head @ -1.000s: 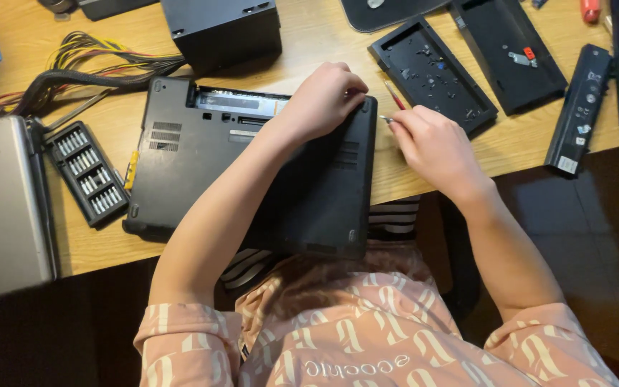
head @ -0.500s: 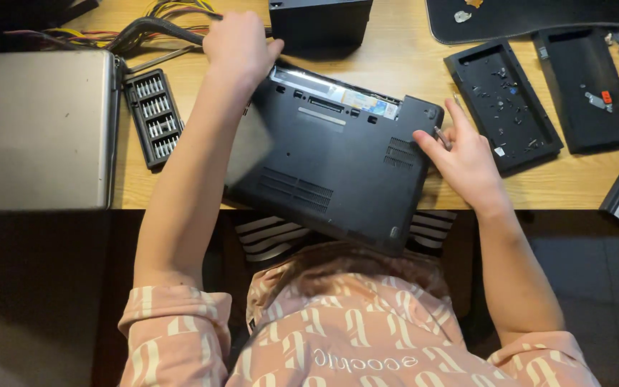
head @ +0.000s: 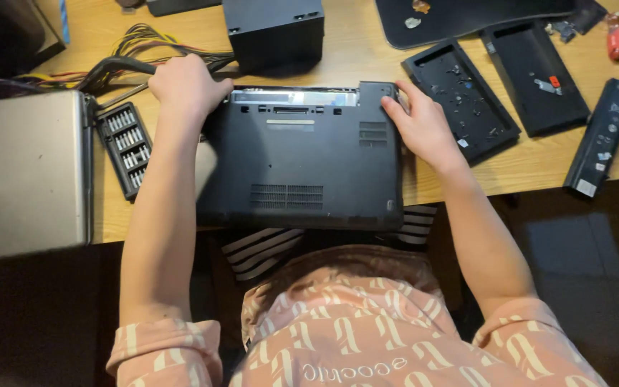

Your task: The recorder is unscrewing and removing the bottom chassis cover of a laptop at a workbench.

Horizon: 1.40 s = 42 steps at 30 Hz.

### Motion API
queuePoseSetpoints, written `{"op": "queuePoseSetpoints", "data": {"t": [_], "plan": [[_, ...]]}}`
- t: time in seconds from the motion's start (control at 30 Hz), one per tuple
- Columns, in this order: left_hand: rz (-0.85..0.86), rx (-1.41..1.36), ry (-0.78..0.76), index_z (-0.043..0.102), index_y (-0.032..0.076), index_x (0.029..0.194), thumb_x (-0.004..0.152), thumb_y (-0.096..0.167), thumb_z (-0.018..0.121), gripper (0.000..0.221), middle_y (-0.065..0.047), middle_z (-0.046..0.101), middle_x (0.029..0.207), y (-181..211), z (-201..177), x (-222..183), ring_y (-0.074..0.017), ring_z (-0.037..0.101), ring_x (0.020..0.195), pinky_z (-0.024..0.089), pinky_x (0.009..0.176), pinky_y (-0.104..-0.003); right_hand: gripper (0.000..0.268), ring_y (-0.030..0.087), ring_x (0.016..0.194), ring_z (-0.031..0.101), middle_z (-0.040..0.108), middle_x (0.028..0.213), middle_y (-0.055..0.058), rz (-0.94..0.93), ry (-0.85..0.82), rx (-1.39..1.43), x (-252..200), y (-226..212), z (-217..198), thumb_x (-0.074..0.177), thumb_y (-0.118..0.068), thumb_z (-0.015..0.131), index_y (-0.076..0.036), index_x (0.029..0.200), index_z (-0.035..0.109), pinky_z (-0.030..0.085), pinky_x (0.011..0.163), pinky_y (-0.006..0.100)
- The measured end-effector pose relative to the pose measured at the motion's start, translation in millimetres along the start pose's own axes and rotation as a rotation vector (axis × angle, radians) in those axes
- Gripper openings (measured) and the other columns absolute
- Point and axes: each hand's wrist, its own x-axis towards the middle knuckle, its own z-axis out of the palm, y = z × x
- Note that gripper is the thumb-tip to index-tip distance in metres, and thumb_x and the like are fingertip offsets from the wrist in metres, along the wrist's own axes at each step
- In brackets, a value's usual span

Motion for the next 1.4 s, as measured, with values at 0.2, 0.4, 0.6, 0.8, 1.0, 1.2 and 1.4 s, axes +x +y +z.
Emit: {"op": "queuePoseSetpoints", "data": {"t": [0.2, 0.4, 0.6, 0.8, 1.0, 1.2, 1.4], "plan": [[-0.010, 0.012, 0.049, 0.076, 0.004, 0.106, 0.084, 0.065, 0.075, 0.064, -0.027, 0.067, 0.108, -8, 11, -14, -0.0434, 0.070, 0.095, 0.056, 0.076, -0.051, 0.052, 0.045, 0.119, 0.062, 0.068, 0.121, 0.030, -0.180, 0.079, -0.135, 34, 18, 11, 0.104, -0.039, 0.061, 0.000, 0.138, 0.058, 0.049, 0.099, 0.046], [0.025, -0.085, 0.153, 0.077, 0.014, 0.108, 0.084, 0.057, 0.077, 0.050, -0.024, 0.060, 0.115, -11, 17, -27, -0.0436, 0.064, 0.099, 0.053, 0.077, -0.055, 0.054, 0.045, 0.108, 0.064, 0.063, 0.119, 0.026, -0.169, 0.099, -0.338, 45, -9, 12, 0.098, -0.047, 0.065, -0.008, 0.135, 0.063, 0.051, 0.093, 0.049], [0.130, -0.232, 0.339, 0.076, 0.013, 0.093, 0.081, 0.040, 0.082, 0.031, -0.014, 0.062, 0.109, -11, 35, -27, -0.0369, 0.057, 0.108, 0.049, 0.082, -0.052, 0.073, 0.040, 0.108, 0.064, 0.054, 0.123, 0.019, -0.125, -0.074, -0.461, 69, -18, 12, 0.081, -0.063, 0.076, -0.009, 0.127, 0.060, 0.051, 0.091, 0.050], [0.165, -0.321, 0.377, 0.073, 0.009, 0.088, 0.082, 0.038, 0.084, 0.031, -0.017, 0.063, 0.098, -22, 42, -16, -0.0378, 0.055, 0.102, 0.047, 0.088, -0.048, 0.063, 0.042, 0.097, 0.066, 0.052, 0.119, 0.017, -0.100, 0.019, -0.459, 63, -23, 24, 0.079, -0.057, 0.076, -0.009, 0.117, 0.058, 0.053, 0.085, 0.054], [0.037, -0.593, 0.197, 0.075, 0.005, 0.098, 0.088, 0.041, 0.082, 0.038, -0.016, 0.072, 0.089, -47, 23, -17, -0.0296, 0.068, 0.084, 0.054, 0.080, -0.042, 0.056, 0.041, 0.093, 0.068, 0.053, 0.115, 0.013, -0.088, 0.147, -0.444, 57, -23, 35, 0.078, -0.053, 0.077, -0.011, 0.110, 0.060, 0.052, 0.079, 0.057], [-0.028, -0.607, 0.092, 0.063, 0.002, 0.127, 0.084, 0.042, 0.085, 0.063, -0.018, 0.075, 0.091, -49, 4, -60, -0.0303, 0.073, 0.079, 0.056, 0.071, -0.041, 0.054, 0.040, 0.089, 0.068, 0.053, 0.114, 0.013, -0.100, 0.181, -0.451, 60, -20, 39, 0.080, -0.052, 0.078, -0.010, 0.109, 0.061, 0.053, 0.076, 0.057], [0.141, -0.378, 0.259, 0.056, 0.000, 0.133, 0.083, 0.047, 0.094, 0.078, -0.017, 0.073, 0.091, -50, -6, -92, -0.0257, 0.069, 0.074, 0.054, 0.062, -0.037, 0.055, 0.040, 0.090, 0.069, 0.053, 0.114, 0.012, -0.135, 0.232, -0.448, 60, -19, 39, 0.080, -0.052, 0.078, -0.010, 0.110, 0.061, 0.053, 0.075, 0.056]]}}
